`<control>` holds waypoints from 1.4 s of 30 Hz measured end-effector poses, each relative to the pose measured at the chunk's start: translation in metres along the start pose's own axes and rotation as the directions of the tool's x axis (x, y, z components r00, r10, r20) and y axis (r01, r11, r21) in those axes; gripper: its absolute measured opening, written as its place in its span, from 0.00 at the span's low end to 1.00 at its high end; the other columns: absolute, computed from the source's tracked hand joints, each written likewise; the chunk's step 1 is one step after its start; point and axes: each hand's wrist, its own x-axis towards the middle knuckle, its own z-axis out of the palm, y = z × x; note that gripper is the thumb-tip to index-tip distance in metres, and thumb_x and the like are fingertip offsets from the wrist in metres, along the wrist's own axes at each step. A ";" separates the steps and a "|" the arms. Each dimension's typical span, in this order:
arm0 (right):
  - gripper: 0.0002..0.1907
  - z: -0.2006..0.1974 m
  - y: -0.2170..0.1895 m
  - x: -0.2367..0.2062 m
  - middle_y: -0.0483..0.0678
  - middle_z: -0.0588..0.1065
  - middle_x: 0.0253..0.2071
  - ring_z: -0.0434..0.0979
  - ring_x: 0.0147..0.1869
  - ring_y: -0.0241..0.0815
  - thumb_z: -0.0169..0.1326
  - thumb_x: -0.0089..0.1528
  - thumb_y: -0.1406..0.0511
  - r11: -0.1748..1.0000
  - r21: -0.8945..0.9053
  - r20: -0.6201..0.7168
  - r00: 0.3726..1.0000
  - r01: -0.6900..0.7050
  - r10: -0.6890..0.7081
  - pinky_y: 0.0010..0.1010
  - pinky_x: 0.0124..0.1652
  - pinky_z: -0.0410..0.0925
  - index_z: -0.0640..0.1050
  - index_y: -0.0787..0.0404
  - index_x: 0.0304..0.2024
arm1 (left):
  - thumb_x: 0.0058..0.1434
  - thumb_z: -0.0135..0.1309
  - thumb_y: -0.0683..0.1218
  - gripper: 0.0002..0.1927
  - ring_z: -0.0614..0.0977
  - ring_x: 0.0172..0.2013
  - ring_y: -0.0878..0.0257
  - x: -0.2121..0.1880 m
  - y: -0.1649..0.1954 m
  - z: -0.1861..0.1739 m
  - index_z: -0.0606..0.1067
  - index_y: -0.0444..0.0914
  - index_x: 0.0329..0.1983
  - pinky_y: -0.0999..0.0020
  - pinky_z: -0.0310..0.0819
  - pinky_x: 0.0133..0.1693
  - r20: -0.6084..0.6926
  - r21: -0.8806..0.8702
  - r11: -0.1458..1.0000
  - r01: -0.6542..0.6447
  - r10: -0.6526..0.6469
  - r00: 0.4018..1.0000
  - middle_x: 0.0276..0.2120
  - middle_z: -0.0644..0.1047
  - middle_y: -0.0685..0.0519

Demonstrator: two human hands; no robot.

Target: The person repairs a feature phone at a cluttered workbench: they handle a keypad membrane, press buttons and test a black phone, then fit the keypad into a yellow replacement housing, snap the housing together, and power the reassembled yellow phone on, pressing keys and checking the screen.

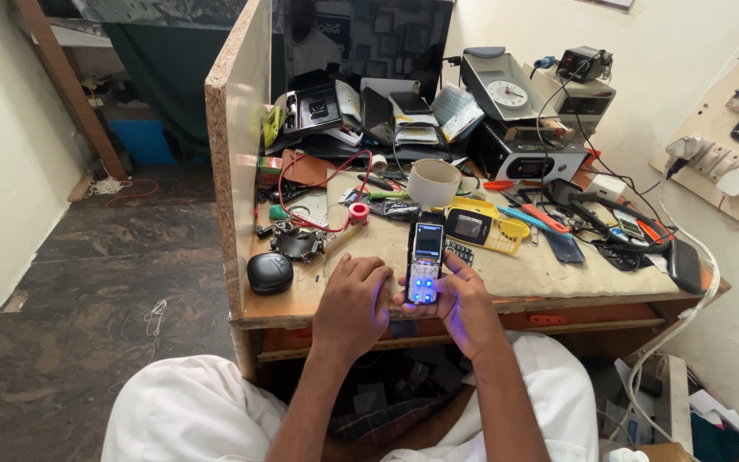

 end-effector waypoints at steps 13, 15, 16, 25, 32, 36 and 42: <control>0.21 -0.005 0.003 0.002 0.66 0.79 0.44 0.85 0.40 0.59 0.40 0.62 0.71 1.000 0.006 0.003 1.000 0.001 -0.001 0.44 0.37 0.80 0.69 0.69 0.57 | 0.60 0.53 0.41 0.11 0.77 0.53 0.51 0.001 0.001 -0.002 0.78 0.36 0.46 0.50 0.61 0.65 0.000 0.004 1.000 0.001 -0.001 1.000 0.48 0.78 0.48; 0.20 -0.005 0.004 0.002 0.67 0.79 0.44 0.85 0.40 0.59 0.40 0.63 0.71 1.000 0.011 -0.004 1.000 0.009 -0.009 0.44 0.36 0.80 0.69 0.69 0.57 | 0.61 0.53 0.42 0.11 0.77 0.53 0.51 0.001 0.001 -0.002 0.78 0.36 0.45 0.50 0.61 0.65 0.002 0.002 1.000 -0.001 0.001 1.000 0.48 0.78 0.48; 0.19 -0.005 0.004 0.002 0.67 0.79 0.44 0.85 0.40 0.59 0.40 0.63 0.71 1.000 0.013 -0.008 1.000 0.013 -0.013 0.43 0.36 0.80 0.69 0.70 0.56 | 0.61 0.53 0.42 0.11 0.77 0.53 0.51 0.001 0.001 -0.002 0.78 0.36 0.45 0.49 0.61 0.65 0.003 0.001 1.000 -0.001 0.001 1.000 0.47 0.78 0.48; 0.18 -0.003 0.004 0.003 0.66 0.79 0.43 0.85 0.39 0.59 0.40 0.63 0.70 1.000 -0.015 -0.041 0.999 -0.006 0.005 0.43 0.36 0.80 0.70 0.69 0.54 | 0.60 0.53 0.42 0.11 0.76 0.54 0.51 0.001 0.001 -0.002 0.78 0.36 0.46 0.50 0.61 0.65 0.013 0.011 1.000 0.001 -0.001 1.000 0.48 0.78 0.48; 0.19 -0.002 0.002 0.002 0.66 0.79 0.43 0.85 0.39 0.58 0.40 0.62 0.71 1.000 -0.011 -0.024 1.000 -0.003 0.002 0.42 0.36 0.80 0.69 0.71 0.56 | 0.60 0.53 0.42 0.12 0.76 0.54 0.51 0.001 0.001 -0.001 0.78 0.36 0.46 0.50 0.61 0.65 0.007 0.007 1.000 0.003 -0.003 1.000 0.48 0.78 0.48; 0.25 -0.003 0.002 0.002 0.65 0.79 0.45 0.85 0.41 0.56 0.40 0.58 0.73 0.999 -0.030 0.008 1.000 0.020 -0.019 0.41 0.38 0.80 0.68 0.71 0.59 | 0.61 0.53 0.42 0.11 0.76 0.53 0.50 0.001 0.001 0.000 0.78 0.35 0.45 0.50 0.61 0.65 0.006 -0.001 1.000 0.005 -0.005 1.000 0.48 0.78 0.48; 0.27 -0.003 0.003 0.001 0.66 0.79 0.46 0.85 0.42 0.57 0.43 0.57 0.76 0.998 -0.053 -0.019 1.000 0.022 -0.023 0.44 0.40 0.80 0.67 0.72 0.60 | 0.61 0.53 0.42 0.10 0.77 0.53 0.50 0.000 0.000 0.001 0.78 0.35 0.45 0.49 0.62 0.64 -0.005 -0.005 1.000 -0.003 0.003 1.000 0.47 0.78 0.47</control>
